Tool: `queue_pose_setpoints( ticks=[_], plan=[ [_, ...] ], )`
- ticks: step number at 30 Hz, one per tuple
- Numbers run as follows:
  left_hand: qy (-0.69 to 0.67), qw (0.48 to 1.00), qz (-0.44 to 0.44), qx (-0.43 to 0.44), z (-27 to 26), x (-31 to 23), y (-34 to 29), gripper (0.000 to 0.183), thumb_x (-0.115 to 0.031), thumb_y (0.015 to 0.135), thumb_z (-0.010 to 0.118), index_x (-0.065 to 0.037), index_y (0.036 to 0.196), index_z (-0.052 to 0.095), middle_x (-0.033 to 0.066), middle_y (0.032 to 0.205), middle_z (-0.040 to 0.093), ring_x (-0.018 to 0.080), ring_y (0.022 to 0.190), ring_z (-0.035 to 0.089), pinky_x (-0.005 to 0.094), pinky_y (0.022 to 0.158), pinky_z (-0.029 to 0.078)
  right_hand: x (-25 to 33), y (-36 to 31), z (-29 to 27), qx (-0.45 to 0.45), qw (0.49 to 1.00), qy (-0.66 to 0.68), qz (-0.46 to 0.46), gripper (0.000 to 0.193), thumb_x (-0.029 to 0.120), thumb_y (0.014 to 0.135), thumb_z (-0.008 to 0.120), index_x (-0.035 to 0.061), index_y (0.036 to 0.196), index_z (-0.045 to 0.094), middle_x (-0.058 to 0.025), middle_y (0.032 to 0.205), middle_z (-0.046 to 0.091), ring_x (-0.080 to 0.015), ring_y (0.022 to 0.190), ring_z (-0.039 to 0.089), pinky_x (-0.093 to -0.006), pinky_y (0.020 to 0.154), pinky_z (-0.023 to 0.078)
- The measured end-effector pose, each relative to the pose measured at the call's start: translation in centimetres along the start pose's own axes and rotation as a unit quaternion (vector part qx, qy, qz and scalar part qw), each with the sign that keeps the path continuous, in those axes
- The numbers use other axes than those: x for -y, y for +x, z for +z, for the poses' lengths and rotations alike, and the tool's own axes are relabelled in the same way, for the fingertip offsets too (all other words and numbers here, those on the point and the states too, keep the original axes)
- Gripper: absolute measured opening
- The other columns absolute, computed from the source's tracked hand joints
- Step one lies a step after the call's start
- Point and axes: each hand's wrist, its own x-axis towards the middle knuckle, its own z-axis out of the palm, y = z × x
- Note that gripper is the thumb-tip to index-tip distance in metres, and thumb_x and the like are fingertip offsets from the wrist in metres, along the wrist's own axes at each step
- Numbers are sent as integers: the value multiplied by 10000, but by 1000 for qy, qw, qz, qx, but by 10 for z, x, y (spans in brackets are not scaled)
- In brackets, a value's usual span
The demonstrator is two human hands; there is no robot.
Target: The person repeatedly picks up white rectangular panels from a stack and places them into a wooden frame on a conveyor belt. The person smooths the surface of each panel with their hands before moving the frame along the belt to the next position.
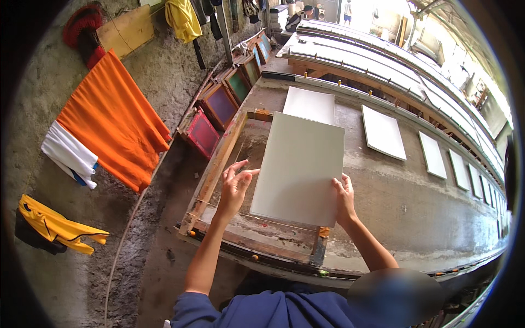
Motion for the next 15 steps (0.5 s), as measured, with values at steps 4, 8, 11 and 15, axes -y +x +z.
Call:
queue_pose_setpoints(
  ticks=[4, 8, 11, 15],
  plan=[
    [50, 998, -1, 41, -29, 25, 3, 396, -446, 946, 447, -162, 1101, 673, 107, 1304, 482, 277, 1255, 364, 437, 1051, 284, -14, 8, 15, -17, 999, -27, -16, 355, 153, 919, 539, 42, 1223, 393, -102, 1048, 588, -146, 917, 586, -291, 743, 513],
    [79, 990, 28, 113, -53, 43, 30, 353, -375, 945, 468, -141, 1151, 635, 109, 1285, 499, 275, 1256, 386, 411, 1061, 286, -26, 10, 24, -73, 995, -74, -7, 400, 119, 931, 512, 24, 1289, 363, -117, 1114, 577, -157, 975, 570, -286, 810, 481],
    [22, 979, 43, 198, -75, 68, 56, 313, -275, 941, 494, -98, 1177, 599, 112, 1210, 551, 257, 1197, 469, 356, 1045, 318, -32, 11, 41, -87, 989, -102, -61, 462, 105, 933, 502, 49, 1353, 319, -119, 1123, 581, -163, 992, 567, -285, 820, 475],
    [76, 957, 76, 268, -90, 99, 82, 279, -203, 933, 495, -81, 1169, 581, 110, 1190, 564, 276, 1189, 485, 426, 1075, 282, -36, 6, 77, -130, 976, -166, -58, 567, 82, 913, 508, 122, 1432, 286, -78, 1088, 602, -120, 948, 557, -267, 858, 443]
  ],
)
